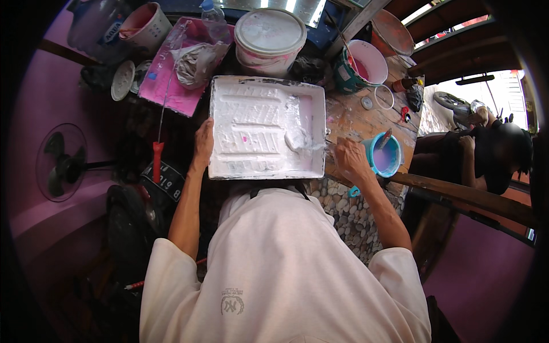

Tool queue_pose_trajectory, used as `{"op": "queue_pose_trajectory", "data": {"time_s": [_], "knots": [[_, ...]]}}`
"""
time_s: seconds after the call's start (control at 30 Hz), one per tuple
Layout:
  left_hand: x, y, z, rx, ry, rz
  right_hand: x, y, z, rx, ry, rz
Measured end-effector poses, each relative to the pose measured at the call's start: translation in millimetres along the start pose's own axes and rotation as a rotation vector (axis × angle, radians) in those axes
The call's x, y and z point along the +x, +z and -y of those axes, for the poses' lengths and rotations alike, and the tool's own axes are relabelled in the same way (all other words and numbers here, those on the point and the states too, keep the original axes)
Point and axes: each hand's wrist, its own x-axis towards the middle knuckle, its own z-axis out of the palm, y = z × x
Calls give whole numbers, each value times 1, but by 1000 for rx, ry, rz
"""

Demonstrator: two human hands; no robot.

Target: The person prepares a paint mixture by pouring water from a bottle into a small blue bucket containing pink liquid, then stirs the mixture with a brush, and finally uses a putty knife to spread and smooth white paint inside a paint tray.

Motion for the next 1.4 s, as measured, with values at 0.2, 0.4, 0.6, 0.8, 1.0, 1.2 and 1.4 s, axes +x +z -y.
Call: {"op": "queue_pose_trajectory", "data": {"time_s": [0.2, 0.4, 0.6, 0.8, 1.0, 1.2, 1.4], "knots": [[1, 2, -2, 9, -13, -2, 20, 15, 5, 39, 39, -129], [1, 1, 2, 5, 52, -3, 4, 14, 4, 49, -110, -175], [1, 2, 4, 17, 16, -20, 18, 17, -29, 51, -28, -100], [-1, 3, 0, 32, 17, -35, 60, 5, -17, 57, 20, -296], [-3, 4, -4, 5, 20, -18, 76, 20, -7, 87, 2, -409], [-2, 3, 7, 74, 74, -32, 46, 23, -16, 42, 13, -153], [-2, 5, 6, 49, 95, -54, 64, 19, -28, -16, 99, -286]]}}
